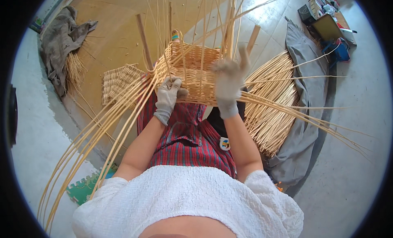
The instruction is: The person sits on the floor and weaves a basket using thin wooden strips. They interlace the strips through the vertical frame of the basket, occasionally using a measuring tape to check dimensions.
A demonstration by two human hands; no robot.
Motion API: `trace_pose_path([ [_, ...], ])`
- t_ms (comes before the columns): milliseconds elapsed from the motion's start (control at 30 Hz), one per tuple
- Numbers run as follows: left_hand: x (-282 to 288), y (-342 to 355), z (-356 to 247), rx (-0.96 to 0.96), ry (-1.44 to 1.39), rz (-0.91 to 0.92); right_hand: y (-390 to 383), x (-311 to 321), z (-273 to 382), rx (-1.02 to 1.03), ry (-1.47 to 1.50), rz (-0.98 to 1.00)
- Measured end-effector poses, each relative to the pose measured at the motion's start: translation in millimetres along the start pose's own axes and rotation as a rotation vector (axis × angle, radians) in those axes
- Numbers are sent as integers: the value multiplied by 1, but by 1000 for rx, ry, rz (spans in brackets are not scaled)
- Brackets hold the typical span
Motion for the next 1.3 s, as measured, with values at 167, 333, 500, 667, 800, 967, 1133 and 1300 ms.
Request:
trace_pose_path([
  [167,-23,-26,-5,-505,226,-71,-88,110,-27,-320,174,-308],
  [333,-78,-5,-35,-2,752,249,-84,101,5,-341,-137,-418],
  [500,-81,33,24,-543,511,170,65,13,10,435,-755,149],
  [667,-81,22,-15,35,595,232,17,87,-6,373,-366,3],
  [800,-83,22,-16,-61,660,163,-89,130,19,-426,-197,-349],
  [967,-91,5,-16,162,381,274,-58,61,41,199,-1119,240],
  [1133,-108,12,-13,107,351,117,-53,57,-23,389,-1506,518],
  [1300,-112,19,-11,196,254,-37,-35,54,-23,251,-1450,656],
])
Point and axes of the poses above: each hand's wrist, its own y-axis towards the middle knuckle, its own x-axis out of the back of the hand, z = x × y, the point moved 2 cm from there along y, towards the middle knuckle, and after that the axes turned 9 degrees about x, right-handed, at the moved point
